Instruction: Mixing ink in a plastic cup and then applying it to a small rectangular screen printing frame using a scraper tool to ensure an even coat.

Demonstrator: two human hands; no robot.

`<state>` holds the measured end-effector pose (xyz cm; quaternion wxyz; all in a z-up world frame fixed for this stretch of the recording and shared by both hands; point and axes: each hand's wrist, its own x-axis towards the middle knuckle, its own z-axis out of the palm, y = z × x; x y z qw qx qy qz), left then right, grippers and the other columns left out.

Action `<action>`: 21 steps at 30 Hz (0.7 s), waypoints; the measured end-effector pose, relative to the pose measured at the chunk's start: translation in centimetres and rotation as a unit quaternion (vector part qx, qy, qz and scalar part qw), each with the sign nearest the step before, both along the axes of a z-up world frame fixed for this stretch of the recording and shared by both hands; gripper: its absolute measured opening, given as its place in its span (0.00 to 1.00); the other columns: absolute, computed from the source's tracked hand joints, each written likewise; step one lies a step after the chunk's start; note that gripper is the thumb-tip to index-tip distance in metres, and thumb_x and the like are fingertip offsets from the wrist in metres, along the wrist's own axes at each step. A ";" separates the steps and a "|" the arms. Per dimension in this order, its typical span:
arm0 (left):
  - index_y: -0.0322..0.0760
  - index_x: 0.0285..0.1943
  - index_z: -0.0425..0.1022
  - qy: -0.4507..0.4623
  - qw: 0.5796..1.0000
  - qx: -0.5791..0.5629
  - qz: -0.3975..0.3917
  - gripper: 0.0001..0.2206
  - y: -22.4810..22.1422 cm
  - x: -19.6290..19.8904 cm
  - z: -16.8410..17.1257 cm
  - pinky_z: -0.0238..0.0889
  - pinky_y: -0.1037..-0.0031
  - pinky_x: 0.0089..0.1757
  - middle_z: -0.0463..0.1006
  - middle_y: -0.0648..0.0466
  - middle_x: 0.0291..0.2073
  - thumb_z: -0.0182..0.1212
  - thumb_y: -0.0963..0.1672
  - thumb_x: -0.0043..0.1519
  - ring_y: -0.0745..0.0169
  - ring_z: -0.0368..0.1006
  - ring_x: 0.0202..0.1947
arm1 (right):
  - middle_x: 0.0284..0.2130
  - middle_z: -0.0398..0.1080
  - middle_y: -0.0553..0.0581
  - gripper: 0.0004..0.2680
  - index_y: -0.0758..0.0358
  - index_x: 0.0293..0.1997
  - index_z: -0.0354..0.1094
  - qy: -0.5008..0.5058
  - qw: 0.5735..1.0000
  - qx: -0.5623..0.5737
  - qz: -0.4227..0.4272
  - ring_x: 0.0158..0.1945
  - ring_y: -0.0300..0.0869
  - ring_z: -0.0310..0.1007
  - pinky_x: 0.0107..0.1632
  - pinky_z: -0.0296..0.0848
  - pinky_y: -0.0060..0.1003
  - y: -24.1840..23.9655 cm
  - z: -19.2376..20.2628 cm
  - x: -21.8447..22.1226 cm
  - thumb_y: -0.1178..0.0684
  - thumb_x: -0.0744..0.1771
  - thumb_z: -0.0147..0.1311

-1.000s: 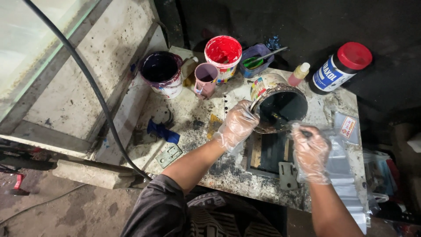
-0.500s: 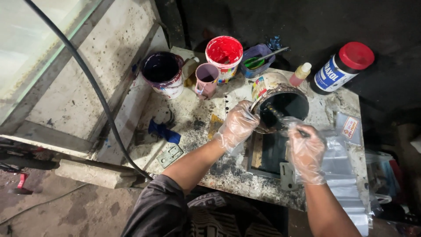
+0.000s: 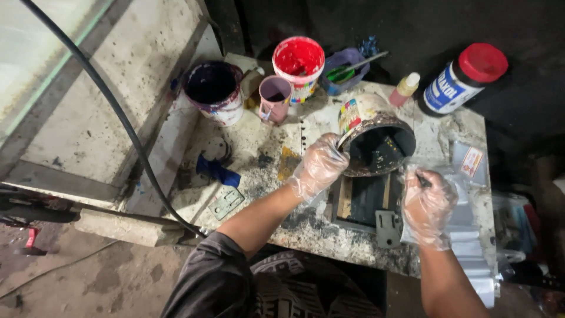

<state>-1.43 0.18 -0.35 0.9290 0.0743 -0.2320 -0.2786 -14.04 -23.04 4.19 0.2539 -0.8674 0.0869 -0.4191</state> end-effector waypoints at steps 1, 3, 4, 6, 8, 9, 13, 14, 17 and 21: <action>0.30 0.61 0.67 -0.001 1.000 0.005 0.013 0.11 0.1 -0.4 -0.3 0.76 0.74 0.31 0.78 0.40 0.33 0.54 0.40 0.71 0.51 0.78 0.31 | 0.30 0.78 0.58 0.06 0.59 0.36 0.77 0.006 0.998 -0.056 -0.007 0.36 0.54 0.80 0.37 0.77 0.43 0.0 0.2 -0.3 0.59 0.66 0.73; 0.29 0.62 0.66 0.003 1.000 0.011 0.021 0.12 0.0 -0.7 -0.6 0.77 0.74 0.31 0.78 0.39 0.33 0.53 0.40 0.71 0.51 0.79 0.32 | 0.42 0.76 0.56 0.08 0.58 0.49 0.71 -0.046 0.968 0.127 0.211 0.43 0.46 0.79 0.45 0.80 0.36 -1.1 -1.2 -0.4 0.63 0.68 0.62; 0.29 0.63 0.66 -0.001 0.999 0.014 0.035 0.12 0.0 -0.5 -0.6 0.77 0.74 0.32 0.78 0.39 0.34 0.53 0.39 0.72 0.51 0.79 0.32 | 0.53 0.74 0.54 0.15 0.58 0.63 0.65 -0.106 0.853 0.297 0.417 0.50 0.37 0.79 0.54 0.83 0.29 -1.7 -1.7 0.0 0.68 0.70 0.52; 0.29 0.61 0.68 0.030 0.998 0.033 0.038 0.11 -0.4 -0.6 -0.6 0.77 0.73 0.32 0.78 0.39 0.34 0.52 0.39 0.71 0.51 0.78 0.31 | 0.41 0.76 0.57 0.07 0.59 0.49 0.71 0.005 0.966 0.169 0.196 0.43 0.46 0.79 0.46 0.81 0.37 0.7 1.0 -0.1 0.63 0.68 0.61; 0.29 0.59 0.69 0.060 0.996 0.051 0.041 0.10 -0.8 -0.6 -0.5 0.77 0.72 0.33 0.77 0.40 0.34 0.52 0.39 0.71 0.51 0.78 0.31 | 0.29 0.77 0.61 0.04 0.61 0.35 0.78 0.111 0.993 0.025 -0.041 0.36 0.56 0.79 0.38 0.78 0.44 0.7 1.1 -0.2 0.58 0.66 0.70; 0.30 0.55 0.71 0.104 0.991 0.077 0.047 0.09 -0.9 -0.6 -0.5 0.76 0.71 0.33 0.77 0.41 0.34 0.50 0.39 0.70 0.52 0.77 0.30 | 0.37 0.76 0.61 0.03 0.65 0.44 0.72 0.082 0.975 0.176 0.112 0.40 0.49 0.78 0.42 0.78 0.35 -0.4 -0.1 -0.4 0.60 0.68 0.62; 0.30 0.55 0.72 0.097 0.994 0.038 0.024 0.09 -1.6 0.5 -2.6 0.76 0.70 0.33 0.77 0.42 0.33 0.49 0.41 0.71 0.52 0.77 0.29 | 0.45 0.79 0.60 0.13 0.52 0.50 0.78 0.202 0.960 -0.194 0.005 0.49 0.54 0.80 0.51 0.79 0.46 -4.6 -3.7 -0.1 0.57 0.62 0.68; 0.30 0.55 0.72 0.098 0.994 0.038 0.023 0.09 -1.7 0.4 -2.8 0.76 0.70 0.33 0.77 0.42 0.33 0.49 0.41 0.71 0.52 0.77 0.29 | 0.45 0.79 0.60 0.13 0.52 0.50 0.78 0.203 0.960 -0.194 0.005 0.49 0.54 0.80 0.51 0.79 0.46 -2.5 -0.8 -0.7 0.57 0.62 0.68; 0.31 0.60 0.70 0.018 0.998 -0.059 -0.020 0.11 -1.8 0.2 -2.1 0.75 0.72 0.31 0.77 0.41 0.31 0.48 0.42 0.73 0.51 0.77 0.29 | 0.40 0.78 0.58 0.04 0.57 0.42 0.72 -0.007 0.779 0.577 0.247 0.25 0.31 0.75 0.25 0.77 0.21 0.6 4.4 -2.1 0.54 0.67 0.63; 0.26 0.49 0.74 0.103 0.984 -0.104 -0.102 0.12 -2.1 0.3 -1.4 0.76 0.70 0.30 0.77 0.42 0.31 0.51 0.44 0.70 0.52 0.76 0.27 | 0.48 0.75 0.68 0.06 0.57 0.49 0.76 -0.078 0.515 0.695 0.495 0.36 0.51 0.81 0.33 0.83 0.35 -1.4 2.4 -3.8 0.52 0.72 0.53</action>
